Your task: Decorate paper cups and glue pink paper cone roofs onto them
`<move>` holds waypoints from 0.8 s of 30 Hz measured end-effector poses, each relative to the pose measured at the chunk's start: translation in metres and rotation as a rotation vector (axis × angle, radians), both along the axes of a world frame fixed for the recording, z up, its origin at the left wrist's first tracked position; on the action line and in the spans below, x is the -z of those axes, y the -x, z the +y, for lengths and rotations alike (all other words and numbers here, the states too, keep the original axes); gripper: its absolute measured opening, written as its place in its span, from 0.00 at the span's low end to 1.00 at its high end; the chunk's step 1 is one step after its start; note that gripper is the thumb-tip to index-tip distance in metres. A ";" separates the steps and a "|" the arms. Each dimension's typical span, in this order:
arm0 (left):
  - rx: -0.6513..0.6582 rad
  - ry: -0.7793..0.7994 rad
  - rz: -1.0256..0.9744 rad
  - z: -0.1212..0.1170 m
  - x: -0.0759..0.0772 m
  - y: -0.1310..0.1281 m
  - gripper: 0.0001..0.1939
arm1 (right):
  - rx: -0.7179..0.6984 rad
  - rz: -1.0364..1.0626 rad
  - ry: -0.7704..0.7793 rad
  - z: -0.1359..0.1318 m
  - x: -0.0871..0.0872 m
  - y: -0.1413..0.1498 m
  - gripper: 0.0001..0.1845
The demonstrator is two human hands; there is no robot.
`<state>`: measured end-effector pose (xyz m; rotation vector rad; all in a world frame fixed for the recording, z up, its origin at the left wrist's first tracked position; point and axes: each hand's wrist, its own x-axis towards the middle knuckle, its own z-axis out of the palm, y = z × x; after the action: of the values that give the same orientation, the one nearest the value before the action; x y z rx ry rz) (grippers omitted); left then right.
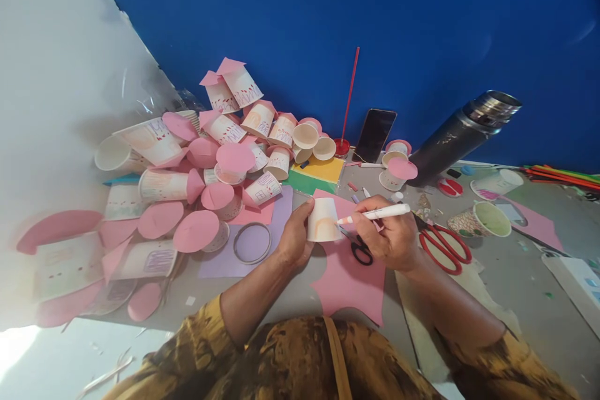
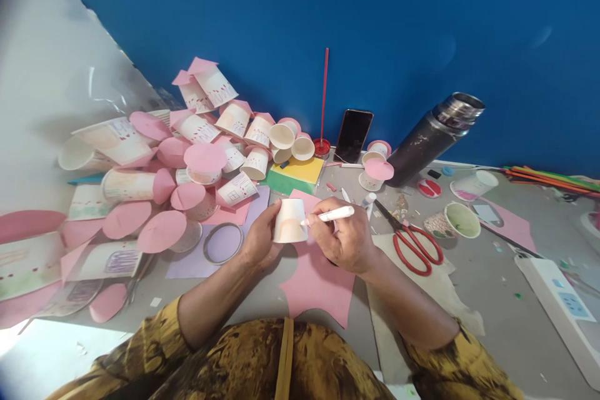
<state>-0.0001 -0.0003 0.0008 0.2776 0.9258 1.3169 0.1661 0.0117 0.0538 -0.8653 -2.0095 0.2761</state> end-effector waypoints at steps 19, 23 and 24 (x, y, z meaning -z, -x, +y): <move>0.010 0.020 0.033 -0.001 -0.003 0.002 0.20 | -0.191 0.014 0.162 -0.004 0.003 0.004 0.06; 0.024 0.006 0.054 -0.001 -0.002 0.001 0.20 | -0.219 0.008 0.106 -0.002 0.004 0.005 0.06; 0.034 -0.007 0.074 -0.001 -0.001 0.000 0.20 | -0.252 -0.008 0.098 -0.002 0.004 0.005 0.05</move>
<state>-0.0006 -0.0015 0.0016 0.3487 0.9749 1.2858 0.1615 0.0101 0.0500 -0.6721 -2.1280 0.5169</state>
